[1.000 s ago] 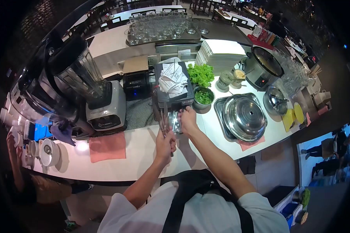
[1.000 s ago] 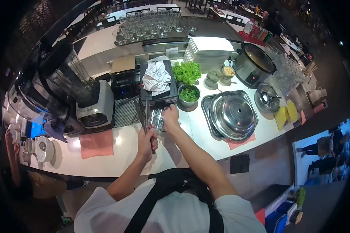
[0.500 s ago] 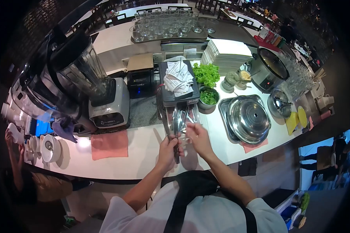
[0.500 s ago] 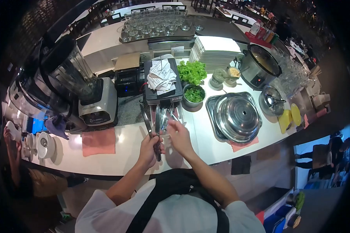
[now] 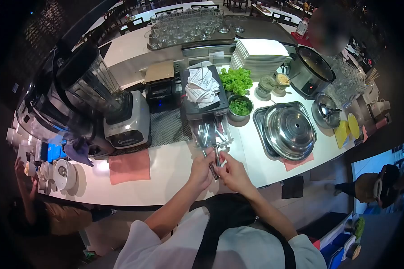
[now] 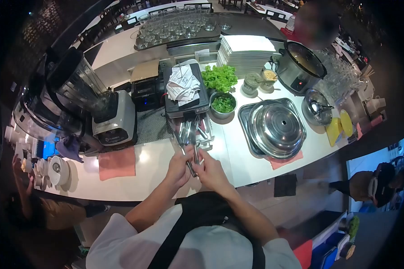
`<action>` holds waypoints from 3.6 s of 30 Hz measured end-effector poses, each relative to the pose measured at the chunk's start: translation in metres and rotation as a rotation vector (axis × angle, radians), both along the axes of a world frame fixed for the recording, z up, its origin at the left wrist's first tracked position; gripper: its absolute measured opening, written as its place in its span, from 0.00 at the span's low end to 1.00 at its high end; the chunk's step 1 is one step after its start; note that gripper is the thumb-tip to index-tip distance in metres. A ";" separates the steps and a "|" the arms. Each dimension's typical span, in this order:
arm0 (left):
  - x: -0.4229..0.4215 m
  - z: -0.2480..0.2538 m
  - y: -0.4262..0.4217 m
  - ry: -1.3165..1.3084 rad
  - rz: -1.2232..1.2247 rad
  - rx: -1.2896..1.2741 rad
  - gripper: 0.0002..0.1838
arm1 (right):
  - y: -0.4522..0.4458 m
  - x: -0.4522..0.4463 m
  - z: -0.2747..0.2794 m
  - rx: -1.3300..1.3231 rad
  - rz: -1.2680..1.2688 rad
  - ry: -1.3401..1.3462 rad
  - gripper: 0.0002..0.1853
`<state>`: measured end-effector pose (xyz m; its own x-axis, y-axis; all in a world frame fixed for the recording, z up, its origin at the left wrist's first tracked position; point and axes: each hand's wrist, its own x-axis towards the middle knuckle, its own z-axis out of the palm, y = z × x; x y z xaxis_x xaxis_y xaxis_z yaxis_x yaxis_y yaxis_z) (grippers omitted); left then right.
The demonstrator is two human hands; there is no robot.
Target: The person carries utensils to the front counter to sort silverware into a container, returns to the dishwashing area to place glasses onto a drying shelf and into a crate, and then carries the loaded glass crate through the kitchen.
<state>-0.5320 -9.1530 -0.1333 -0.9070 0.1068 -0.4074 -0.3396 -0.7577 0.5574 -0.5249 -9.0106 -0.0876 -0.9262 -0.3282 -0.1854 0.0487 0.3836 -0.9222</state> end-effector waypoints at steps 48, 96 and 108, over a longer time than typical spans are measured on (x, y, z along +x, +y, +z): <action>-0.037 -0.064 -0.048 0.369 0.157 -1.057 0.17 | -0.033 -0.072 -0.089 0.071 0.012 0.796 0.06; -0.017 -0.001 -0.093 0.038 -0.219 -0.553 0.27 | -0.087 -0.085 -0.050 0.294 0.147 0.802 0.14; -0.031 -0.035 -0.074 0.074 -0.024 -0.681 0.29 | -0.069 -0.079 -0.069 0.553 0.040 0.845 0.23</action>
